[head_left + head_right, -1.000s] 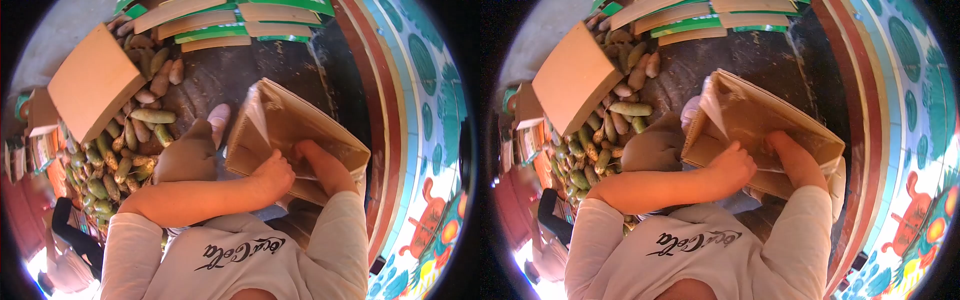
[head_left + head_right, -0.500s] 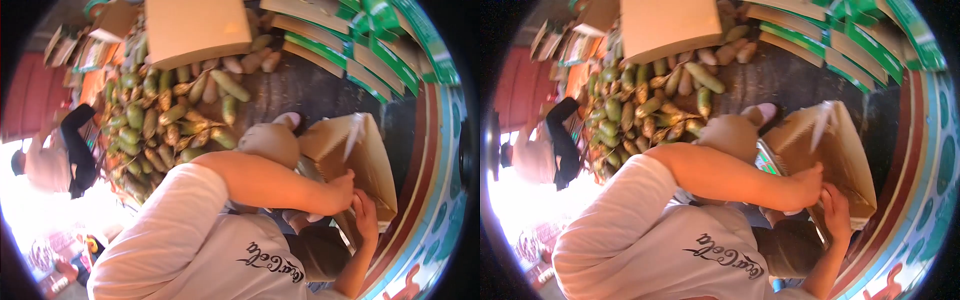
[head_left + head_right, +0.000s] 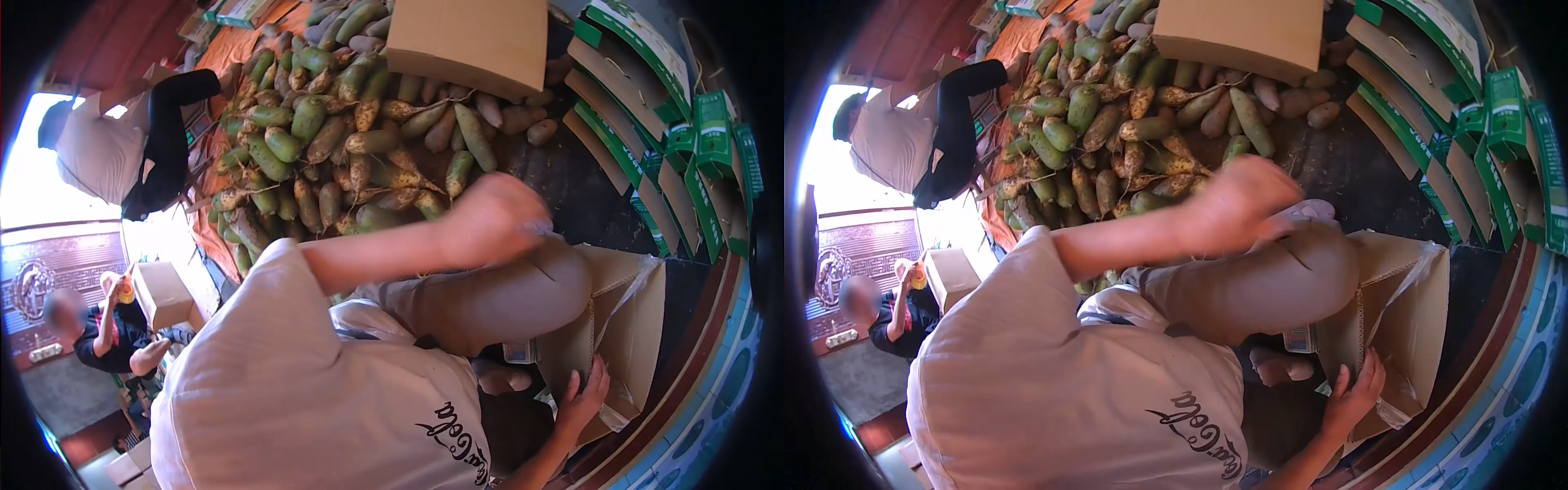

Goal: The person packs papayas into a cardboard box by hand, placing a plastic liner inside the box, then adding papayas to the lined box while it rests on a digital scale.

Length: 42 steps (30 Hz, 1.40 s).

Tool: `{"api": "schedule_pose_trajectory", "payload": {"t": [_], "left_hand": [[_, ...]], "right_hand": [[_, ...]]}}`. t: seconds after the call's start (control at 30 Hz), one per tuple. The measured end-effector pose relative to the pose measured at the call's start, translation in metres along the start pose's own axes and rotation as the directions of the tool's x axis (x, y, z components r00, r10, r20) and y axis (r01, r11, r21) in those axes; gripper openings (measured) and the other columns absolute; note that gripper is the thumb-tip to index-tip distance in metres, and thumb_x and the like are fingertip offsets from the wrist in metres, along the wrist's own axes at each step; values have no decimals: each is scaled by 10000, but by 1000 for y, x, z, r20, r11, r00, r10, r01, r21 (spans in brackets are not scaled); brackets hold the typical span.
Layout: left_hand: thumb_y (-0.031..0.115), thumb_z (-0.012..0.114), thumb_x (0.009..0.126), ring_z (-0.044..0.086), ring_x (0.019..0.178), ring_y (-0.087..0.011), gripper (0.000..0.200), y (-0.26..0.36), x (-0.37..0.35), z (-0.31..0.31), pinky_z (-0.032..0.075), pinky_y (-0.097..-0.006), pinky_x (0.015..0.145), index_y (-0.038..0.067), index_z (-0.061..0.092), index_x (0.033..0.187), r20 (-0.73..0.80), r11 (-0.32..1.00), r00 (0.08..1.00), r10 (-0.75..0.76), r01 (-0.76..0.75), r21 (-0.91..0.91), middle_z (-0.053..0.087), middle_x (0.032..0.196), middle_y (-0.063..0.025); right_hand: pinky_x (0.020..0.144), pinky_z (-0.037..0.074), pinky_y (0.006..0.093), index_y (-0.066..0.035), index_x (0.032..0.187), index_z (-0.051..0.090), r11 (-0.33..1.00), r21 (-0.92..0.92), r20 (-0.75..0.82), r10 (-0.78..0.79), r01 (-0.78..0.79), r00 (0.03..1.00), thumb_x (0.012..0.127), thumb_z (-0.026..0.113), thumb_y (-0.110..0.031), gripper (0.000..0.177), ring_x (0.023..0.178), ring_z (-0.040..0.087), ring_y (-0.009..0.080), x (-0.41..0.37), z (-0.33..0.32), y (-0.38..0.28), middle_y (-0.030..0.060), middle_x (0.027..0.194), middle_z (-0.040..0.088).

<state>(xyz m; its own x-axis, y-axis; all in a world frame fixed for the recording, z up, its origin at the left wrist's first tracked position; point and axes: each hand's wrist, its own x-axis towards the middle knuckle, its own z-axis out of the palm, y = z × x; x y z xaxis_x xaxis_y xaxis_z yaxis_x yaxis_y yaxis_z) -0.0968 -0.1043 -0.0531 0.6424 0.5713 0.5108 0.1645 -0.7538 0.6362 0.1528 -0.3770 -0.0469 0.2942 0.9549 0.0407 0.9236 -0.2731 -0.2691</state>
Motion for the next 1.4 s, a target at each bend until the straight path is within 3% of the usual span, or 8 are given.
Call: {"api": "schedule_pose_trajectory", "payload": {"t": [0.1, 0.23, 0.47, 0.7, 0.9, 1.13, 1.3, 1.4], "left_hand": [[132, 673, 700, 557, 942, -358, 303, -80, -101, -35, 456, -429, 832, 25, 608, 976, -63, 831, 905, -420, 412, 375, 603, 975, -161], [184, 700, 720, 528, 1029, -357, 458, -151, -197, -111, 432, -421, 890, 49, 538, 1127, -331, 483, 719, -611, 670, 563, 571, 1069, -180], [281, 776, 646, 474, 1135, -332, 778, -258, -212, -199, 422, -428, 915, 66, 386, 1284, -646, 80, 521, -558, 808, 583, 479, 1239, -156], [346, 818, 569, 495, 1140, -304, 929, -293, -193, -205, 445, -415, 913, 99, 340, 1327, -547, -1, 300, -781, 876, 482, 467, 1264, -120], [336, 822, 543, 527, 1072, -326, 848, -264, -195, -205, 452, -419, 891, 57, 430, 1241, -588, 124, 481, -650, 831, 543, 480, 1226, -146], [227, 805, 641, 563, 970, -224, 705, -167, -137, -224, 450, -326, 864, -5, 436, 1196, -687, 771, 464, -560, 595, -227, 560, 1063, -120], [190, 636, 827, 533, 1111, -241, 473, -117, -80, -202, 421, -360, 968, 37, 446, 1232, -429, 492, 527, -734, -22, -870, 554, 1192, -104], [222, 586, 861, 510, 1158, -259, 472, -90, -48, -168, 428, -403, 981, 51, 420, 1268, -274, 314, 604, -748, -42, -949, 518, 1260, -109]], "right_hand": [[932, 383, 451, 0, 1226, 485, 997, -76, -68, -6, 1, 998, 887, 534, -212, 403, 1096, 478, 379, -3, 4, 0, 193, 1213, 509], [939, 380, 454, -3, 1231, 487, 991, -130, -156, 16, -36, 988, 895, 522, -195, 389, 1096, 484, 368, -4, 9, -4, 192, 1208, 513], [937, 384, 450, 16, 1229, 480, 981, -185, -289, -8, -48, 957, 917, 498, -182, 371, 1098, 488, 360, -5, 7, -15, 190, 1201, 519], [939, 385, 447, 20, 1228, 477, 968, -242, -317, -16, -64, 948, 915, 497, -156, 360, 1094, 488, 361, -14, 2, -22, 185, 1197, 525], [936, 390, 444, 15, 1224, 484, 964, -258, -283, -9, -67, 959, 909, 499, -127, 346, 1089, 493, 359, -2, 1, -33, 182, 1191, 529], [927, 409, 408, 22, 1201, 509, 998, 60, -378, 40, -19, 925, 871, 532, -62, 341, 1087, 519, 339, 56, -12, -71, 184, 1186, 535], [937, 399, 408, -35, 1168, 547, 946, 130, -350, -236, 296, 907, 761, 653, -82, 424, 1091, 513, 325, 129, -22, -149, 149, 1191, 533], [950, 389, 414, -83, 1217, 511, 864, 49, -361, -453, 502, 815, 656, 753, -149, 614, 1111, 489, 318, 160, -23, -198, 140, 1222, 502]]}}
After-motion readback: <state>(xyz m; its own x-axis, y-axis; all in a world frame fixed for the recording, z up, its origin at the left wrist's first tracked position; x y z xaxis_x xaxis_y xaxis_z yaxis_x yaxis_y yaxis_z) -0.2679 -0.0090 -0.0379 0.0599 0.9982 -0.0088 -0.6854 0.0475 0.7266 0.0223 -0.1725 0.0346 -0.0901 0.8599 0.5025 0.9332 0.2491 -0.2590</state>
